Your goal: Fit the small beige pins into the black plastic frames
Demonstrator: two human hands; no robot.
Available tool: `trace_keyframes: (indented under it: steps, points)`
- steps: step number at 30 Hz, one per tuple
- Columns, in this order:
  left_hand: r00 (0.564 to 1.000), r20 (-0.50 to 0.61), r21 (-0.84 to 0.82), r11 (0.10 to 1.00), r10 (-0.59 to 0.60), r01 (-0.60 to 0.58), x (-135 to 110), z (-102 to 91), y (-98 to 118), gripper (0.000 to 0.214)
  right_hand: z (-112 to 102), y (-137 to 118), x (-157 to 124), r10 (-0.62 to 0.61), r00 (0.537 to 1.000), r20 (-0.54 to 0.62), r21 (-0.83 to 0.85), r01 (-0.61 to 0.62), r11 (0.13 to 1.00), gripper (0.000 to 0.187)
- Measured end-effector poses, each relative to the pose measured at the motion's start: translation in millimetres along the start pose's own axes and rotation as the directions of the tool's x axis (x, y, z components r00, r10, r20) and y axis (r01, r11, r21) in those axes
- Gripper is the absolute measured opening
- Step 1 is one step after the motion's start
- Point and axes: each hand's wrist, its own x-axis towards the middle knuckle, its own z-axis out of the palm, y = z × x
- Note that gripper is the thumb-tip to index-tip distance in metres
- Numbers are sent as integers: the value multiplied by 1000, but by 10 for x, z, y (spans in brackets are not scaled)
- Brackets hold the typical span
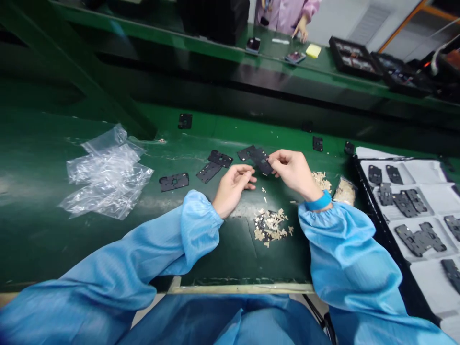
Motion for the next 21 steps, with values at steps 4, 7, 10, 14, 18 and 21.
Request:
trace_keyframes:
  steps: [4,7,10,14,18,21]
  points:
    - [988,134,185,977,79,-104,10,-40,3,39,21,-61,-396,-146,974,174,-185,178,966,23]
    - [961,255,378,903,109,-203,23,-83,22,33,91,-14,-490,-168,976,140,-165,190,968,20]
    - [951,286,515,818,116,-255,46,-120,44,32,115,68,-514,-80,996,-36,-17,79,997,21]
    - [976,197,458,872,91,-174,90,-134,29,27,-41,146,-568,-8,1000,23,-11,9,1000,22]
    - [995,97,139,990,-7,-7,102,-113,-1,18,-185,204,-665,30,886,463,-166,54,985,17]
    - [996,74,10,999,-54,54,80,-91,20,23,-156,214,-729,-18,847,532,-220,159,962,7]
